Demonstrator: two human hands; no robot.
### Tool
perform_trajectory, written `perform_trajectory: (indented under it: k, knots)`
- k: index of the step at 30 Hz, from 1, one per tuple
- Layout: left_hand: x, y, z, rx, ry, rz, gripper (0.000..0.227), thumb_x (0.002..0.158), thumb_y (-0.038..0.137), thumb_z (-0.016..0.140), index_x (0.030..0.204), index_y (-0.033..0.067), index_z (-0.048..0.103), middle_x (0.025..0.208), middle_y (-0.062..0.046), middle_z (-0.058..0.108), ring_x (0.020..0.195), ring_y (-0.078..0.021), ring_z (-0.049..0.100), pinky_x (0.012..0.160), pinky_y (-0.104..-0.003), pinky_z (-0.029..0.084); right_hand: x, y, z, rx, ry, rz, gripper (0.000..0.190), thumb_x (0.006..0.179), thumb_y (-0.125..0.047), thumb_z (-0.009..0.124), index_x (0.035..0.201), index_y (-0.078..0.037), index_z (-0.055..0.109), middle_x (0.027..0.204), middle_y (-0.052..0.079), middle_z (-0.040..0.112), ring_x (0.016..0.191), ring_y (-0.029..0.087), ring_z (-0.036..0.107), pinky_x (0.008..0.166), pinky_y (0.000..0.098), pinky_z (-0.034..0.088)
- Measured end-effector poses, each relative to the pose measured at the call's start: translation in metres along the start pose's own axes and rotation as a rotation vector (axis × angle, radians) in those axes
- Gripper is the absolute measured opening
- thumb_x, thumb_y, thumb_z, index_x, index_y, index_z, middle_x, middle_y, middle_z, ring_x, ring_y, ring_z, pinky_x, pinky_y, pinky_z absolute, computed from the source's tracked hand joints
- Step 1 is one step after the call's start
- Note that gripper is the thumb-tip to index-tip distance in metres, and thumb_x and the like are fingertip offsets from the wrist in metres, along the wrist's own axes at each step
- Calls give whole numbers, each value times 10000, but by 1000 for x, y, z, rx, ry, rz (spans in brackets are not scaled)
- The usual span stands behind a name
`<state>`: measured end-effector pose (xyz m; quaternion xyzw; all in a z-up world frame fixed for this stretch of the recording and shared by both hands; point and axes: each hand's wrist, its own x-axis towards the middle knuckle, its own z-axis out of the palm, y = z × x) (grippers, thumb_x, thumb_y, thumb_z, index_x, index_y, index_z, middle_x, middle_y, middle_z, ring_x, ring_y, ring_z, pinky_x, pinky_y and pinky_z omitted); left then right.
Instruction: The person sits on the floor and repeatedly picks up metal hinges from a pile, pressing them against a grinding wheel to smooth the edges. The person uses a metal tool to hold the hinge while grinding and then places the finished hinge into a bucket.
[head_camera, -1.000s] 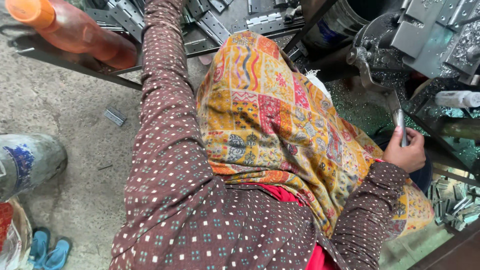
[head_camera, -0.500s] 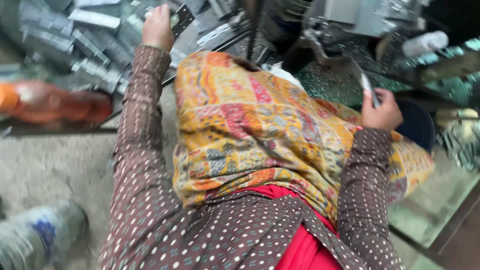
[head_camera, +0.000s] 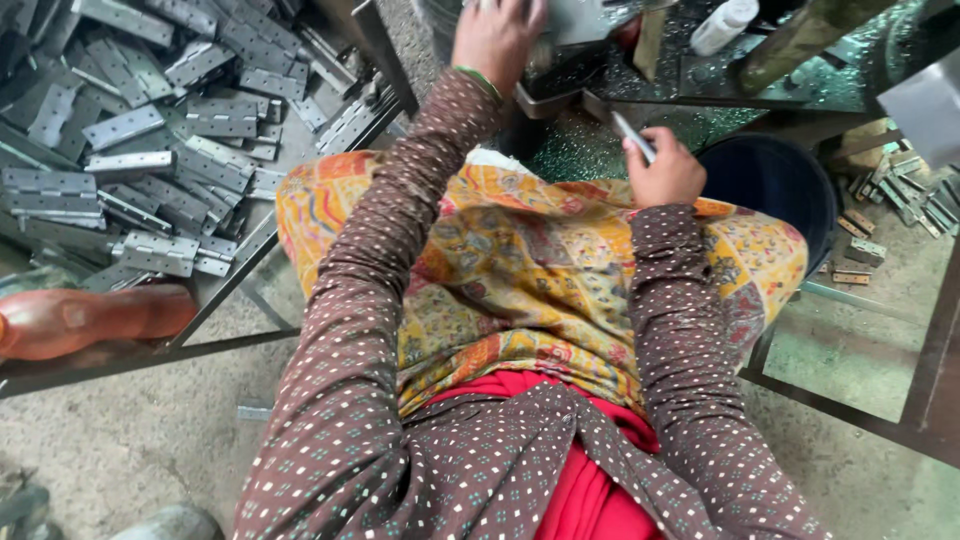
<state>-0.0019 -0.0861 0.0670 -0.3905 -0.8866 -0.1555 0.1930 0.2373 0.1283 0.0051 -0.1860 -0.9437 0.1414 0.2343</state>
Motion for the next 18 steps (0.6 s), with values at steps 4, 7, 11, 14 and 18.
perform_trajectory:
  k: [4,7,11,14,18]
  knots:
    - [21,16,15,52,-159,-196,561,932,150,544,1489,152,479,1365,-155,541,1043,-297,666,898,-470,534,4,-2,5,14,-7,39,294,962,-450,759,1033,-166,735,836,96,728,740,330,705,622,467,524]
    - [14,8,17,145,-259,-298,498,1026,306,556,1436,27,512,1477,-195,478,1295,-316,492,1087,-491,401,0,-5,7,0,2,77,282,956,-452,771,1016,-178,743,801,100,719,711,329,700,609,463,524]
    - [-6,29,22,234,-110,-135,639,940,402,615,1406,-27,531,1505,-222,431,1384,-352,422,1151,-522,299,4,-9,4,26,1,78,254,957,-421,778,1015,-177,738,813,78,731,701,305,708,597,444,523]
    - [-17,60,37,104,-162,-122,682,892,464,625,1370,-16,546,1524,-178,436,1405,-304,426,1183,-555,257,3,-8,2,31,19,56,238,956,-403,780,1017,-177,734,829,67,737,715,294,714,606,434,527]
    - [5,67,60,191,-63,-164,577,971,351,619,1413,-16,563,1506,-158,505,1399,-302,476,1227,-553,255,1,-8,1,29,10,44,241,956,-406,779,1028,-180,735,834,73,734,727,304,713,615,439,528]
